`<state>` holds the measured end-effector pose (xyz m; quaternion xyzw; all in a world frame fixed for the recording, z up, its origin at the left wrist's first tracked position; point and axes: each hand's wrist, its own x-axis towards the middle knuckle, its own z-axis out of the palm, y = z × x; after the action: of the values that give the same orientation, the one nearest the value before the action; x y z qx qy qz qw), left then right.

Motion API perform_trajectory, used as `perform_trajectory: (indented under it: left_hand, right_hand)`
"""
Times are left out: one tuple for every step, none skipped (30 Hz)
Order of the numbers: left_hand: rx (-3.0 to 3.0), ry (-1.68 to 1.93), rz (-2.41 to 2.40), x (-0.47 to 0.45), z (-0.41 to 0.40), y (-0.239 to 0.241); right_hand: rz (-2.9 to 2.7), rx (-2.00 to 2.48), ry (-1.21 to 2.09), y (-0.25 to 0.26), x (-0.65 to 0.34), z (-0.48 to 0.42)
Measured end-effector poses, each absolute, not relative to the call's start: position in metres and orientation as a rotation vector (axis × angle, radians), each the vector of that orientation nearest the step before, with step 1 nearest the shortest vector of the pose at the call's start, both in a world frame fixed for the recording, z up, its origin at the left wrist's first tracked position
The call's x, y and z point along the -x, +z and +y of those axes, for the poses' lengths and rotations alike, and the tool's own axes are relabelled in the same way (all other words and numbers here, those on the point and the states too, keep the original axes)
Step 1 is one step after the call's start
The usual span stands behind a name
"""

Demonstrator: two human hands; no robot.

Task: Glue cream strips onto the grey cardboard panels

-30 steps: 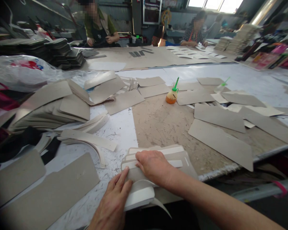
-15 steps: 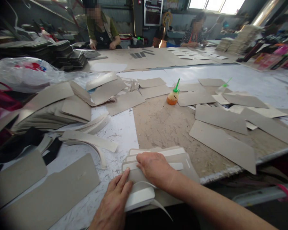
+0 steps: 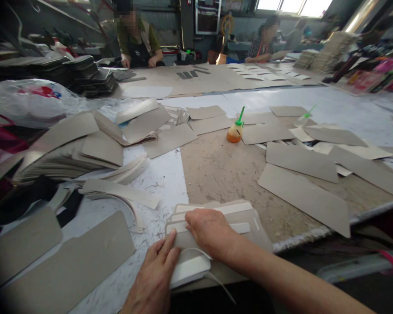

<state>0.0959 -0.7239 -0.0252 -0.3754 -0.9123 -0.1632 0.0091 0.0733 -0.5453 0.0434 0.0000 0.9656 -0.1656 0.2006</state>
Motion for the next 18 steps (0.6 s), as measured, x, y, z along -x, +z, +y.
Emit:
perform_trajectory:
  left_hand:
    - [1.172,-0.502,-2.849,-0.0959,-0.7237,-0.0256]
    - [1.169,-0.495,-2.849,-0.0959,-0.7235,-0.026]
    - [1.166,-0.492,-2.847,-0.0959,-0.7233,-0.0261]
    - [1.161,-0.49,-2.847,-0.0961,-0.7232,-0.0262]
    - [1.157,-0.489,-2.849,-0.0963,-0.723,-0.0262]
    - [1.153,-0.489,-2.852,-0.0964,-0.7228,-0.0262]
    - [1.148,-0.487,-2.856,-0.0965,-0.7225,-0.0263]
    - [1.142,-0.484,-2.862,-0.0965,-0.7223,-0.0265]
    - [1.135,-0.483,-2.866,-0.0964,-0.722,-0.027]
    - [1.128,-0.481,-2.868,-0.0961,-0.7217,-0.0277]
    - [1.124,-0.481,-2.867,-0.0956,-0.7214,-0.0284]
    - [1.122,-0.481,-2.865,-0.0951,-0.7212,-0.029]
    - [1.125,-0.479,-2.861,-0.0946,-0.721,-0.0294]
    - [1.13,-0.474,-2.858,-0.0941,-0.721,-0.0295]
    - [1.137,-0.466,-2.858,-0.0938,-0.7211,-0.0293]
    - [1.146,-0.455,-2.861,-0.0936,-0.7213,-0.0288]
    - [1.154,-0.444,-2.866,-0.0936,-0.7216,-0.0281]
    - [1.158,-0.434,-2.869,-0.0938,-0.7221,-0.0274]
  right_hand:
    - [2.699,0.003,-0.458,0.0434,-0.0736,-0.5454]
    - [2.7,0.005,-0.454,0.0433,-0.074,-0.5455]
    - [2.701,0.006,-0.45,0.0431,-0.0741,-0.5454]
    - [2.702,0.005,-0.447,0.0428,-0.0741,-0.5453]
    - [2.702,0.005,-0.445,0.0426,-0.074,-0.5452]
    - [2.703,0.005,-0.442,0.0424,-0.0737,-0.545]
    - [2.704,0.008,-0.441,0.0423,-0.0733,-0.5448]
    - [2.704,0.011,-0.44,0.0423,-0.0728,-0.5447]
    - [2.702,0.015,-0.44,0.0425,-0.0724,-0.5448]
    - [2.7,0.02,-0.437,0.0429,-0.0721,-0.545]
    - [2.696,0.024,-0.431,0.0435,-0.0719,-0.5453]
    - [2.695,0.024,-0.421,0.0443,-0.0717,-0.5459]
    - [2.692,0.023,-0.41,0.0452,-0.0718,-0.5465]
    - [2.692,0.02,-0.398,0.0461,-0.0719,-0.5471]
    - [2.691,0.018,-0.389,0.0469,-0.0723,-0.5475]
    - [2.692,0.02,-0.384,0.0475,-0.0728,-0.5477]
    - [2.699,0.023,-0.381,0.0477,-0.0734,-0.5476]
    - [2.71,0.03,-0.38,0.0476,-0.074,-0.5473]
